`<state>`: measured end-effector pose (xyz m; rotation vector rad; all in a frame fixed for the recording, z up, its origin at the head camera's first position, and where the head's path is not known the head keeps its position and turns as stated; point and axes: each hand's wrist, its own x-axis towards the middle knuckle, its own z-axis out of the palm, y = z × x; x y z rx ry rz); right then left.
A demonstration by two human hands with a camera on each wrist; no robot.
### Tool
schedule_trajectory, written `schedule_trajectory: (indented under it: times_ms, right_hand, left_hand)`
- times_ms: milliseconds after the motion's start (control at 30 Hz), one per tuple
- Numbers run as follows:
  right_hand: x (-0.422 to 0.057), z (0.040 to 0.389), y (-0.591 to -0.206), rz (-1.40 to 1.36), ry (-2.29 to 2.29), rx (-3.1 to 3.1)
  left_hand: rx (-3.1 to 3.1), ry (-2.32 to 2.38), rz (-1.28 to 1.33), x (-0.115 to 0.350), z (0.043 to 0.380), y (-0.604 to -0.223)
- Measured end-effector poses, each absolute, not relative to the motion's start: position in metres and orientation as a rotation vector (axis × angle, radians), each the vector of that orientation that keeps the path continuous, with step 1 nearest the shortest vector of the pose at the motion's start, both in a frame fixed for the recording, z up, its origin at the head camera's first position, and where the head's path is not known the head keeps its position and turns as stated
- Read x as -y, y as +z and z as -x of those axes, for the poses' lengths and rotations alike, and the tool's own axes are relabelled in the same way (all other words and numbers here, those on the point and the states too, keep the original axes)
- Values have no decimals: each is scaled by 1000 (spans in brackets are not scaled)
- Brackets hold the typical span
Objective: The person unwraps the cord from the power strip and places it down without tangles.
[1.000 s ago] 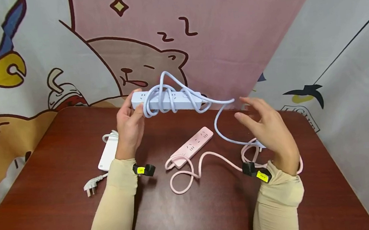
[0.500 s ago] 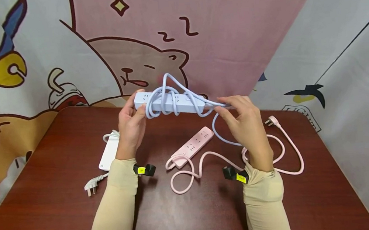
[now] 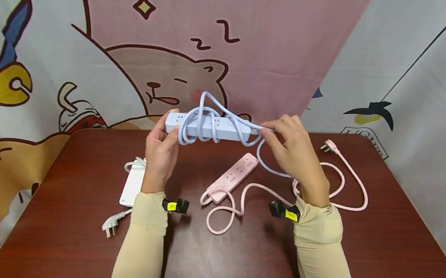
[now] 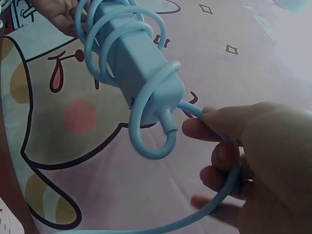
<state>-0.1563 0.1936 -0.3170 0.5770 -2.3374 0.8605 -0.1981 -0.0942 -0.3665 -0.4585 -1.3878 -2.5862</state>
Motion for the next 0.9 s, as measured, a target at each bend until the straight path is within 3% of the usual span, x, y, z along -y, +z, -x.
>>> schedule_trajectory:
  times_ms: [400,900]
  right_hand:
    - [-192,151,-311,-496,985,2208]
    - [-195,146,-307,-429,1191,2230]
  left_hand:
    - [1470,-2586,508,94,197,-367]
    - [1501,-2510,336,94,200,-368]
